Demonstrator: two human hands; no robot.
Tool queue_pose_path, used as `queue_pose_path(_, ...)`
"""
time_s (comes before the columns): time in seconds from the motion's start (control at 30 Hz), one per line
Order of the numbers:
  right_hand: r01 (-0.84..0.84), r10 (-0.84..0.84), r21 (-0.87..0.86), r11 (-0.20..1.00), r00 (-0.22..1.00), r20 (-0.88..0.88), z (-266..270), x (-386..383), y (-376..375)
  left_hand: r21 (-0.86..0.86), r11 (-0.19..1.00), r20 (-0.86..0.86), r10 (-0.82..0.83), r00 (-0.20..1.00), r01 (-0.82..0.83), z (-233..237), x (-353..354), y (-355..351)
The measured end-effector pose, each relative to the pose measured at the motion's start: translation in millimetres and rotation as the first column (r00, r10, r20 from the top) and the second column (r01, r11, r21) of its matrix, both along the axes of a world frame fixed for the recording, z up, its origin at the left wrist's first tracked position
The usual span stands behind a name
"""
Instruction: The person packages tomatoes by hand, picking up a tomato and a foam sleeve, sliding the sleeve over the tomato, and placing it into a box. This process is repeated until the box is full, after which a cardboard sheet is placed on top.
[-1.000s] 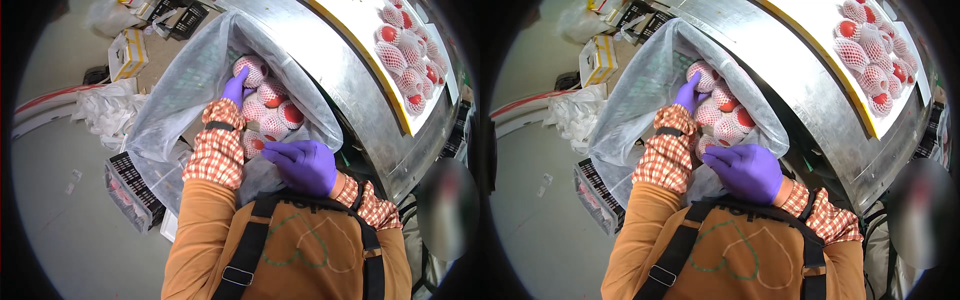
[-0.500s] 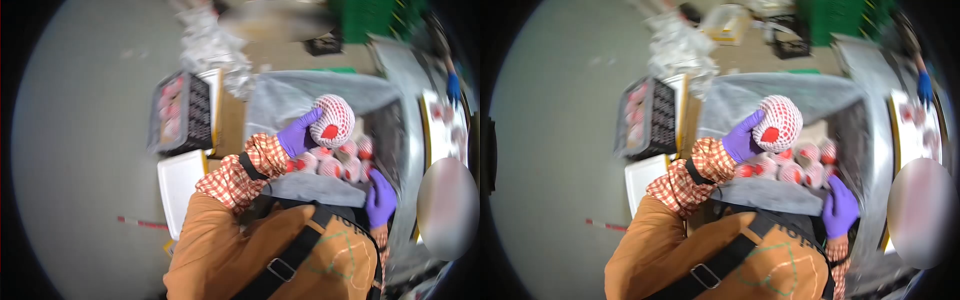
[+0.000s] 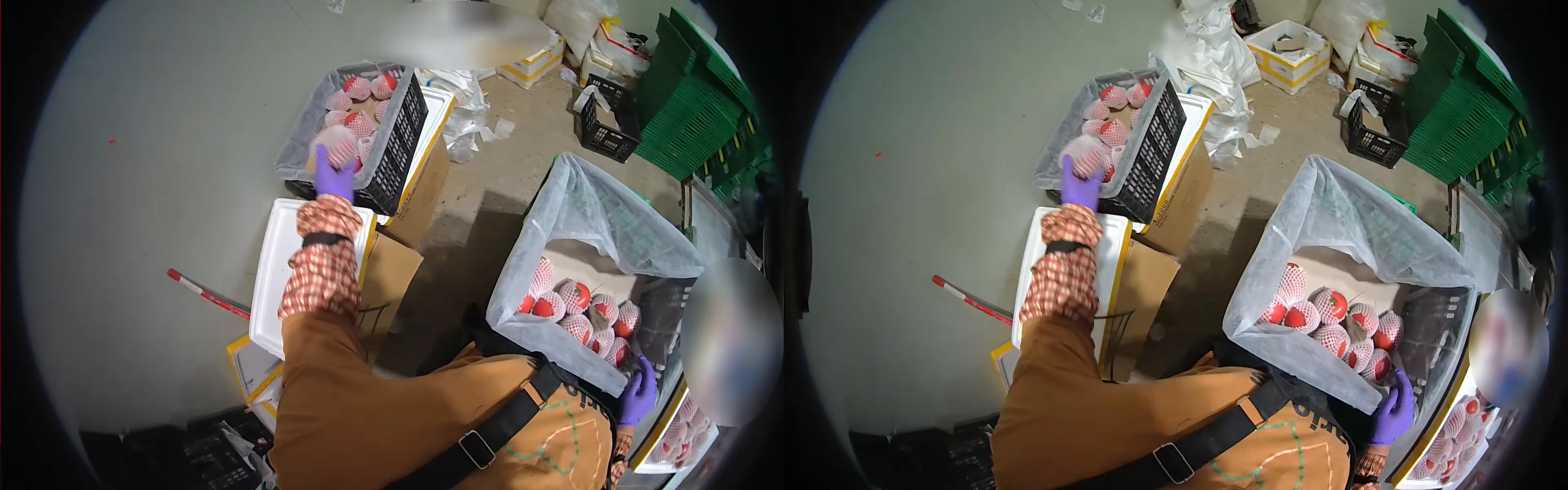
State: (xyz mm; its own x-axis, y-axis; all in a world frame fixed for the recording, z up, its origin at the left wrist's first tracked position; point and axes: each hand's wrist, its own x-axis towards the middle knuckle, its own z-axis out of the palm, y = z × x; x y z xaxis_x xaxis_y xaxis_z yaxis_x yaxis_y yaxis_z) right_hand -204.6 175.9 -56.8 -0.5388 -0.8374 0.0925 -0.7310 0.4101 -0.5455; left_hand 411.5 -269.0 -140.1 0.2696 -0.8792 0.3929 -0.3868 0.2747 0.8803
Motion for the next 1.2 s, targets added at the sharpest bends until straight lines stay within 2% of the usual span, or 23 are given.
queue_pose_path(0.03, 0.001, -0.001, 0.008, 1.000, 1.000, -0.010, 1, -2, 0, 0.086, 0.995, 0.103, 0.039, 0.994, -0.048, 16, 16, -3)
queue_pose_path(0.07, -0.017, 0.017, -0.001, 1.000, 1.000, -0.001, -2, -4, 0, 0.093, 0.995, 0.097, 0.031, 0.995, -0.040, 20, 25, -10)
queue_pose_path(0.1, -0.022, 0.022, -0.008, 1.000, 1.000, 0.009, -4, -5, 1, 0.111, 0.991, -0.235, 0.098, 0.967, -0.074, 22, 26, -22)
queue_pose_path(0.13, -0.003, 0.006, -0.055, 0.998, 0.999, 0.051, -9, -6, 1, 0.155, 0.984, -0.535, 0.158, 0.830, -0.087, 18, 20, -31)
queue_pose_path(0.2, 0.048, -0.049, -0.007, 0.999, 0.998, -0.044, 4, 6, -8, 0.329, 0.940, -0.872, 0.265, 0.411, 0.093, 63, -41, -39)
queue_pose_path(0.23, 0.066, -0.066, -0.019, 0.998, 0.998, 0.005, 9, 10, -11, -0.198, 0.725, -0.920, -0.369, 0.130, 0.660, 42, -43, -60)
queue_pose_path(0.27, 0.070, -0.070, -0.042, 0.997, 0.998, 0.009, 15, 15, -16, -0.647, 0.060, -0.610, -0.640, -0.468, 0.760, 17, -58, -85)
queue_pose_path(0.3, 0.076, -0.073, -0.076, 0.994, 0.996, 0.048, 14, 15, -17, -0.326, 0.460, -0.829, -0.559, -0.016, 0.826, 41, -111, -62)
queue_pose_path(0.33, 0.102, -0.100, -0.057, 0.993, 0.994, 0.038, 20, 18, -18, 0.072, 0.744, -0.841, -0.313, 0.441, 0.665, 93, -152, -25)
queue_pose_path(0.43, 0.095, -0.101, -0.170, 0.981, 0.994, -0.033, 19, 18, -13, 0.100, 0.430, -0.741, -0.570, 0.355, 0.897, 141, -260, 26)
queue_pose_path(0.47, 0.084, -0.099, -0.183, 0.980, 0.992, -0.074, 20, 19, -13, 0.119, 0.317, -0.712, -0.633, 0.304, 0.941, 159, -296, 50)
queue_pose_path(0.53, 0.065, -0.080, -0.341, 0.938, 0.996, -0.029, 13, 13, -7, 0.245, 0.076, -0.702, -0.673, 0.231, 0.967, 186, -358, 96)
queue_pose_path(0.6, 0.081, -0.034, -0.472, 0.878, 0.994, 0.107, 13, 11, -3, 0.307, -0.191, -0.683, -0.727, 0.076, 0.932, 190, -415, 131)
queue_pose_path(0.67, 0.131, -0.040, -0.523, 0.842, 0.983, 0.181, 8, 9, 2, 0.439, -0.340, -0.616, -0.788, 0.003, 0.832, 183, -465, 163)
queue_pose_path(0.73, 0.115, -0.022, -0.527, 0.842, 0.983, 0.180, 14, 6, 6, 0.520, -0.406, -0.527, -0.845, -0.092, 0.752, 146, -515, 182)
queue_pose_path(0.8, 0.055, 0.018, -0.523, 0.851, 0.991, 0.134, 17, 0, 11, 0.568, -0.381, -0.348, -0.914, -0.206, 0.730, 81, -564, 191)
queue_pose_path(0.87, 0.049, 0.066, -0.553, 0.831, 0.980, 0.186, 17, -4, 16, 0.723, -0.182, -0.046, -0.975, -0.216, 0.666, 37, -599, 210)
queue_pose_path(0.9, 0.058, 0.064, -0.553, 0.831, 0.978, 0.199, 18, -5, 18, 0.732, -0.183, -0.049, -0.975, -0.218, 0.656, 9, -612, 221)
queue_pose_path(0.97, -0.003, 0.140, -0.568, 0.823, 0.970, 0.197, 17, -9, 21, 0.598, 0.080, 0.445, -0.860, -0.248, 0.797, -39, -630, 240)
queue_pose_path(1.0, -0.058, 0.167, -0.543, 0.838, 0.974, 0.153, 14, -12, 23, 0.608, 0.079, 0.442, -0.860, -0.255, 0.790, -49, -639, 247)
queue_pose_path(1.07, -0.173, 0.200, -0.355, 0.919, 0.979, 0.040, 21, -17, 21, 0.755, 0.179, 0.492, -0.790, -0.365, 0.630, -68, -652, 258)
queue_pose_path(1.13, -0.184, 0.186, -0.345, 0.921, 0.982, -0.029, 13, -14, 20, 0.750, 0.180, 0.483, -0.807, -0.340, 0.637, -87, -657, 246)
queue_pose_path(1.2, -0.181, 0.157, -0.369, 0.912, 0.983, -0.094, 8, -9, 20, 0.751, -0.020, 0.314, -0.868, -0.384, 0.659, -89, -655, 227)
